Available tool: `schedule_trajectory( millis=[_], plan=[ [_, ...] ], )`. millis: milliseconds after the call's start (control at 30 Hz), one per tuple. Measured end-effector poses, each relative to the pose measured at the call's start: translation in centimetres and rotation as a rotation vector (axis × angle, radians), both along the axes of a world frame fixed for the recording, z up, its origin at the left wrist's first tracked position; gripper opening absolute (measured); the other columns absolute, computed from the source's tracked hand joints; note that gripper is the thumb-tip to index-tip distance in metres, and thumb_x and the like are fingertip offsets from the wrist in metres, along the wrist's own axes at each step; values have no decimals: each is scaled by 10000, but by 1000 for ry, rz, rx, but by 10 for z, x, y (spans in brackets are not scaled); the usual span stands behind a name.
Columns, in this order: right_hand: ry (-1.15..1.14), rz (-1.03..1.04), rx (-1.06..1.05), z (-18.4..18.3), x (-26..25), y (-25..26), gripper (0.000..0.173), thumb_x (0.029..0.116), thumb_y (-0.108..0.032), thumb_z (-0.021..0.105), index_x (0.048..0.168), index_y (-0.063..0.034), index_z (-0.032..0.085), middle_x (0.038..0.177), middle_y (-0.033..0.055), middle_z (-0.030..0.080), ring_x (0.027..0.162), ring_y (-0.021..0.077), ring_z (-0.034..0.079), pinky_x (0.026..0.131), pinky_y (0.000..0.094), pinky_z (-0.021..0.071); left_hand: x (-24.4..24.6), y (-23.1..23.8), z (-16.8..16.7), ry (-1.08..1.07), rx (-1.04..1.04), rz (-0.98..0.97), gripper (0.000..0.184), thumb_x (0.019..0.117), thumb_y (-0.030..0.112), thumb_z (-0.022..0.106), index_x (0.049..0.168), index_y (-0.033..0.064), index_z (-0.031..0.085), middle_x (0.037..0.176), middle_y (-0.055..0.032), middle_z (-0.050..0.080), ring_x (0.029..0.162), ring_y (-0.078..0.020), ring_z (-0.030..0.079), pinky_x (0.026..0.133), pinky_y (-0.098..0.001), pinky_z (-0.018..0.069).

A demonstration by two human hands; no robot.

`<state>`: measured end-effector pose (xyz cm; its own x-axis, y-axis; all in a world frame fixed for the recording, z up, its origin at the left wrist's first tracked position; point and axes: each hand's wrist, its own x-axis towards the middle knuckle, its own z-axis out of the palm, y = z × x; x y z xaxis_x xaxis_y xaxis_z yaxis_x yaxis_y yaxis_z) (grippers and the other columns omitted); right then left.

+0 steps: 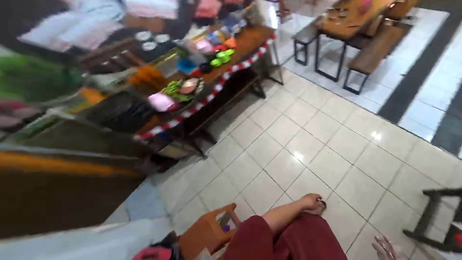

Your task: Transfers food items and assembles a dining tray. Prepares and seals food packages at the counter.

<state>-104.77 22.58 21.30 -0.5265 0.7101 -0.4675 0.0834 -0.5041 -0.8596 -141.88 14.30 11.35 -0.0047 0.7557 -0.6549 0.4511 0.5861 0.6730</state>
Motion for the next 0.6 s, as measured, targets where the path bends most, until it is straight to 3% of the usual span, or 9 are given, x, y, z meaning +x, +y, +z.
schedule_trajectory(
  millis=[133,233,333,433,500,600],
  plan=[
    [-82,336,113,-7,-147,44,644,1098,-443,319,1571,-7,317,1514,159,523,1351,254,553,1133,412,452,-98,-115,-36,-51,-196,702,457,1028,280,553,1420,47,563,1319,-225,641,1181,-355,652,1032,-554,507],
    [-62,568,135,-18,-293,57,644,1081,-478,383,1555,-42,379,1465,128,583,1308,249,596,1106,411,486,-155,-205,-74,-39,-305,1034,484,1019,259,567,1445,33,525,1331,-239,625,1161,-364,658,1006,-535,529],
    [-22,700,82,-31,-463,47,602,1079,-446,388,1531,-50,424,1444,115,601,1287,234,610,1084,403,499,-206,-281,-86,24,-404,1153,484,1025,251,568,1445,14,525,1366,-248,606,1210,-381,632,1040,-548,501],
    [0,806,0,-39,-639,22,558,1106,-407,310,1543,-73,401,1471,90,581,1277,211,608,1049,393,506,-262,-333,-76,39,-505,1191,498,1013,260,594,1447,24,531,1386,-239,598,1273,-380,592,1078,-564,462],
    [-42,910,22,-41,-746,0,560,1105,-432,321,1557,-111,401,1477,68,577,1261,201,613,1024,396,513,-303,-354,-61,30,-520,1238,493,1020,261,592,1452,32,527,1362,-235,613,1258,-376,599,1062,-559,468],
    [-86,1017,90,-34,-887,-37,570,1100,-444,345,1550,-101,412,1463,104,582,1251,244,621,1022,435,521,-370,-367,-46,18,-415,1427,486,1041,267,565,1464,34,510,1364,-232,615,1222,-374,626,1039,-546,498]
  ],
)
